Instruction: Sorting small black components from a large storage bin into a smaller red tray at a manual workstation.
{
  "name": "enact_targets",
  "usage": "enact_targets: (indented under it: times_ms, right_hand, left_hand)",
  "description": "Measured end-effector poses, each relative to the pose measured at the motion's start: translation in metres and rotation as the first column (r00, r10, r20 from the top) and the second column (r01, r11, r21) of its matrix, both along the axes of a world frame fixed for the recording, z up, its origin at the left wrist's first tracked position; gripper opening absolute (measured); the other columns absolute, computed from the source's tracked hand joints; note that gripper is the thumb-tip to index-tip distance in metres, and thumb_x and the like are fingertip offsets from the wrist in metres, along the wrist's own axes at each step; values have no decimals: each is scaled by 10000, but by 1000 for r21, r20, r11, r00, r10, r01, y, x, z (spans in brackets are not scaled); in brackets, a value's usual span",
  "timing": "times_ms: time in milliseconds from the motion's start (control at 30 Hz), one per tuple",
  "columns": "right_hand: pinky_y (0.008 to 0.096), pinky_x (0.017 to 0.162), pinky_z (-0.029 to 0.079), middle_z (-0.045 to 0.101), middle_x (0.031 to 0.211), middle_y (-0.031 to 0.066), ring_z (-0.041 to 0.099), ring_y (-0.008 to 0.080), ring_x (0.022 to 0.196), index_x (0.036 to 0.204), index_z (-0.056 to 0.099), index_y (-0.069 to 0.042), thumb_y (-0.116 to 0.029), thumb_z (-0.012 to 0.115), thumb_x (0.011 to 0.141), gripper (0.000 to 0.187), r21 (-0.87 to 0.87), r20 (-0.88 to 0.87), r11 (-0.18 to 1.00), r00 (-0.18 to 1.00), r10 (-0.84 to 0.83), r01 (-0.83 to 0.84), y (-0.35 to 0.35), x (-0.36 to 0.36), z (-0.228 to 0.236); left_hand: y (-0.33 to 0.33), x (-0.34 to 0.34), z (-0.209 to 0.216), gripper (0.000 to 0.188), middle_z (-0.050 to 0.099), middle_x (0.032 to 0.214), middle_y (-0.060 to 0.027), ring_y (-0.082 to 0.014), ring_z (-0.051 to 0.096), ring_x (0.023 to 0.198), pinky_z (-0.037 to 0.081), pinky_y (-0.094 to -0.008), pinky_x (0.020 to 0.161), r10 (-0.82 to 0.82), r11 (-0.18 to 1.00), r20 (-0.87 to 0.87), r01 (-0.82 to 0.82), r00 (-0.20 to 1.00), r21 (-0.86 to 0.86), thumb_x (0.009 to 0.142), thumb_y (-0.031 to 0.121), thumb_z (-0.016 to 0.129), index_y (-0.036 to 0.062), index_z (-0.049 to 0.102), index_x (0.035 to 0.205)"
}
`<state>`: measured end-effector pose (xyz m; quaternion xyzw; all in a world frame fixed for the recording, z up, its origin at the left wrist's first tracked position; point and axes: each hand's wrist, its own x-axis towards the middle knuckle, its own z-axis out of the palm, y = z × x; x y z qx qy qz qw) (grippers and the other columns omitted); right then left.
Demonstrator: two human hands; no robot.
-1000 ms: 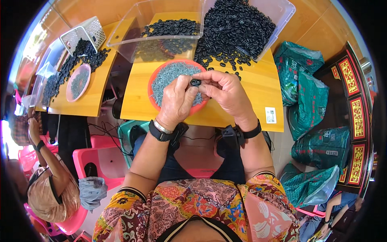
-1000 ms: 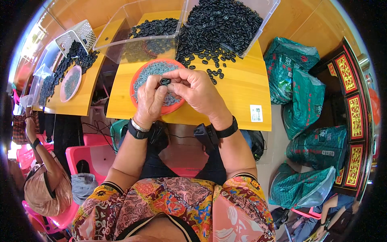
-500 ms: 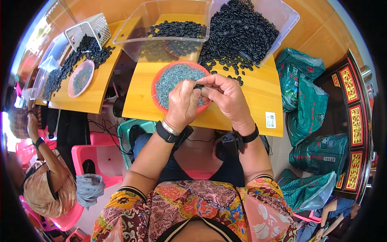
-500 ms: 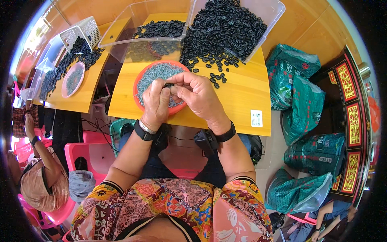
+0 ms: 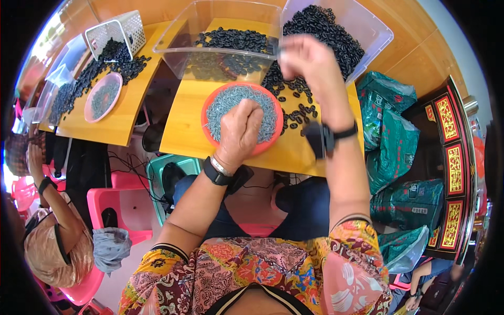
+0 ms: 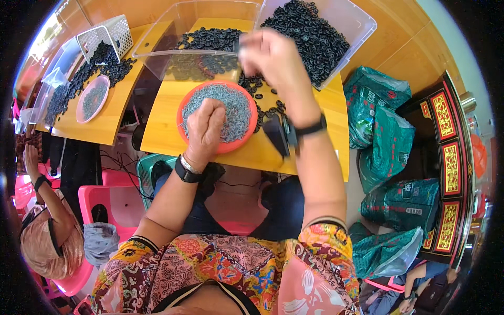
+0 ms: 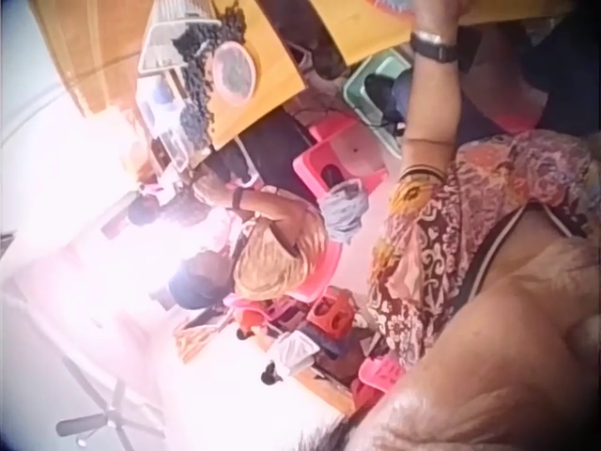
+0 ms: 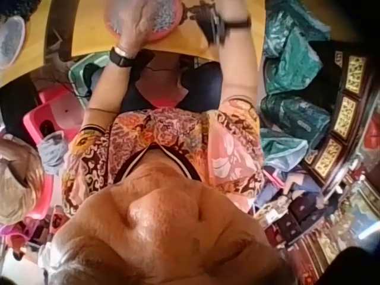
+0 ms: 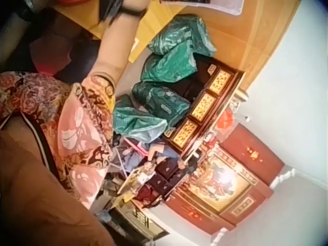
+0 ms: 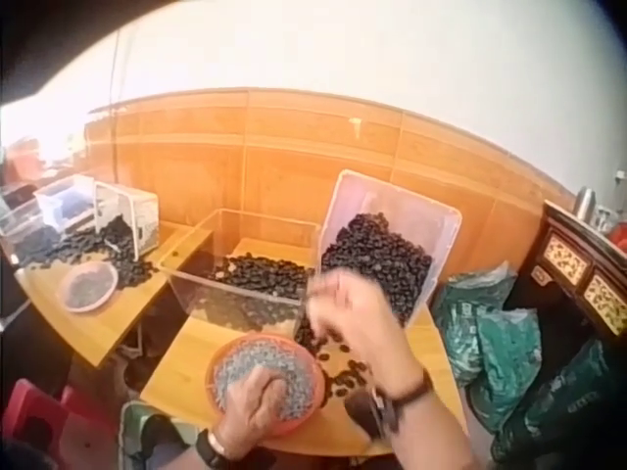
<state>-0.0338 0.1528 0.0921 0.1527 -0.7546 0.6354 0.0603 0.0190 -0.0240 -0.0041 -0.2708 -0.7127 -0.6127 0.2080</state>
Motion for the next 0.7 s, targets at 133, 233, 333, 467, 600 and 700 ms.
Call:
enact_targets:
  times_ms: [133, 233, 333, 467, 600, 700]
  right_hand:
    - [243, 722, 496, 669, 995, 46, 616, 103, 810, 1196, 588, -13, -136, 601, 889, 331, 224, -278, 950, 949, -152, 218, 25, -77, 12]
    - [229, 714, 490, 678, 989, 13, 614, 85, 811, 1133, 644, -46, -130, 594, 890, 263, 322, -280, 909, 944, -175, 265, 44, -71, 7]
    - [231, 645, 475, 660, 819, 2, 585, 75, 710, 999, 679, -30, -116, 634, 837, 189, 368, -76, 903, 975, -209, 222, 62, -39, -16]
    - [235, 593, 461, 637, 712, -10, 557, 67, 636, 847, 689, -19, -96, 683, 778, 103, 478, 138, 873, 973, -183, 97, 106, 0, -80]
    - [220, 598, 437, 614, 713, -33, 533, 53, 646, 825, 676, -19, -87, 738, 749, 119, 507, 264, 860, 940, -217, 56, 103, 43, -101]
    - [205, 591, 413, 579, 698, -47, 502, 38, 640, 854, 670, -18, -97, 771, 735, 175, 568, 264, 820, 930, -256, 65, 92, 65, -107]
  left_hand:
    - [5, -8, -3, 50, 536, 672, -148, -299, 554, 581, 440, -346, 534, 14, 1000, -16, -14, 1000, 11, 863, 12, 560, 6, 531, 823]
    - [-2, -9, -4, 54, 533, 666, -149, -294, 550, 572, 437, -339, 529, 27, 1000, -3, -27, 1000, 9, 857, 6, 563, 1, 529, 816]
    - [-6, -8, 2, 63, 533, 660, -148, -290, 545, 560, 435, -335, 523, 19, 999, 30, -20, 999, 30, 851, 5, 569, 0, 529, 804]
    - [-1, -9, -1, 71, 532, 649, -144, -281, 547, 549, 435, -331, 518, 15, 999, 7, -15, 1000, 45, 848, 5, 572, 4, 532, 790]
    - [-2, -10, -4, 71, 532, 649, -144, -280, 552, 553, 437, -334, 521, 24, 1000, 10, -24, 1000, 19, 847, 10, 574, 5, 534, 788]
    - [0, -7, -3, 75, 537, 653, -146, -282, 555, 559, 440, -333, 526, 8, 1000, 70, -7, 998, -6, 848, 16, 578, 5, 535, 787]
